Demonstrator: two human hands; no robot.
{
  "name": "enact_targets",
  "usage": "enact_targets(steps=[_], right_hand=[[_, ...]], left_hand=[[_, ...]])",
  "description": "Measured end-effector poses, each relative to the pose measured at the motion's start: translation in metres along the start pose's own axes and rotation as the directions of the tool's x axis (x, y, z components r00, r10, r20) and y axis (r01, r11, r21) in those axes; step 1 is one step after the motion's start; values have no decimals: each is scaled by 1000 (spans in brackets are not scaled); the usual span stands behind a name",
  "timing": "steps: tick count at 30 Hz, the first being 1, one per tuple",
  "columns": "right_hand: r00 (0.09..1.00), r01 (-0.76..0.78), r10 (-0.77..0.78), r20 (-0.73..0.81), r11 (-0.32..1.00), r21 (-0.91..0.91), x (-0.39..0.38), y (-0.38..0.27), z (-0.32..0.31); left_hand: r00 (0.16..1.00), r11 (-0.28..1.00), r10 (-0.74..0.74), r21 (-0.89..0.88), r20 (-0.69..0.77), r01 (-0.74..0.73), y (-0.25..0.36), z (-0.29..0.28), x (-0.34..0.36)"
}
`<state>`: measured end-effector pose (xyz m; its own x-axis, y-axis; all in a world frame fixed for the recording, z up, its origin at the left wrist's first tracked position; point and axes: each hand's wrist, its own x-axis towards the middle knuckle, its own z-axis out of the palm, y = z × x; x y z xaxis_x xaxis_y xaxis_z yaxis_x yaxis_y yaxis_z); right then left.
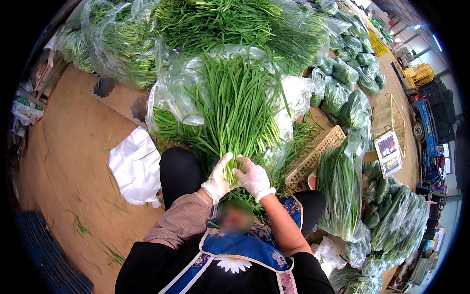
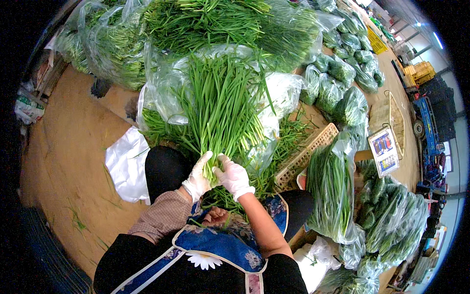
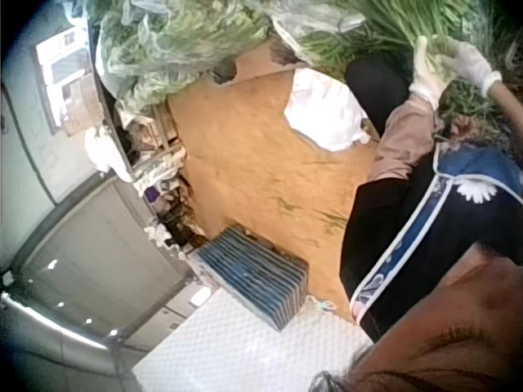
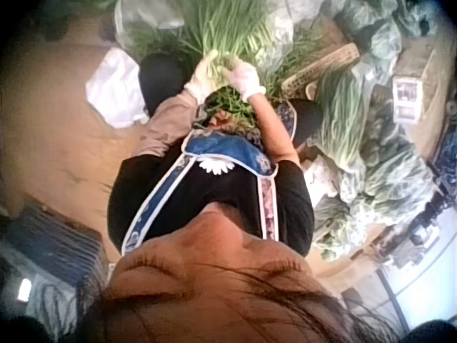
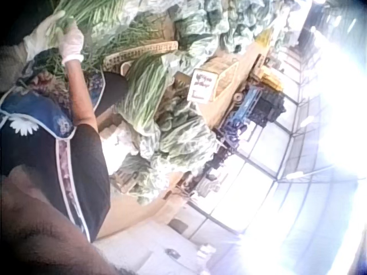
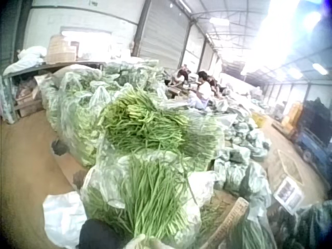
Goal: The person sorts green stalks by hand, picking bunches from a pile and placing them into plastic bags.
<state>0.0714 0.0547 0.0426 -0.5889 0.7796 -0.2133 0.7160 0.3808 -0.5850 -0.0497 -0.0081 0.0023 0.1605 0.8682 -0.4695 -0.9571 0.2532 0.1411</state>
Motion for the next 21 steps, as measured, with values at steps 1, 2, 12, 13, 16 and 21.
enact_targets(steps=[1, 2, 12, 13, 16, 21], right_hand=[[998, -35, 39, -43, 996, 86, 2, -6, -4], [994, -100, 106, -1, 940, 327, 12, 12, 6], [979, -174, 160, 130, 301, 938, -37, 24, -50], [981, -180, 140, 137, 373, 910, -30, 15, -44], [979, -122, -117, 166, 314, 941, -16, 20, -20], [900, -166, -332, 282, 338, 926, -18, 14, -19]], left_hand=[[999, 997, -8, 72, -38, 11, -1, 11, -6], [999, 996, 6, 85, -44, -2, -4, 15, -4], [996, 989, -79, 126, 52, 72, -3, 11, -6], [997, 995, -72, 70, 42, 69, -8, 7, 0], [999, 996, -19, 86, 50, 14, -16, -7, 6], [991, 994, -68, -82, 114, 78, -16, -28, 17]])
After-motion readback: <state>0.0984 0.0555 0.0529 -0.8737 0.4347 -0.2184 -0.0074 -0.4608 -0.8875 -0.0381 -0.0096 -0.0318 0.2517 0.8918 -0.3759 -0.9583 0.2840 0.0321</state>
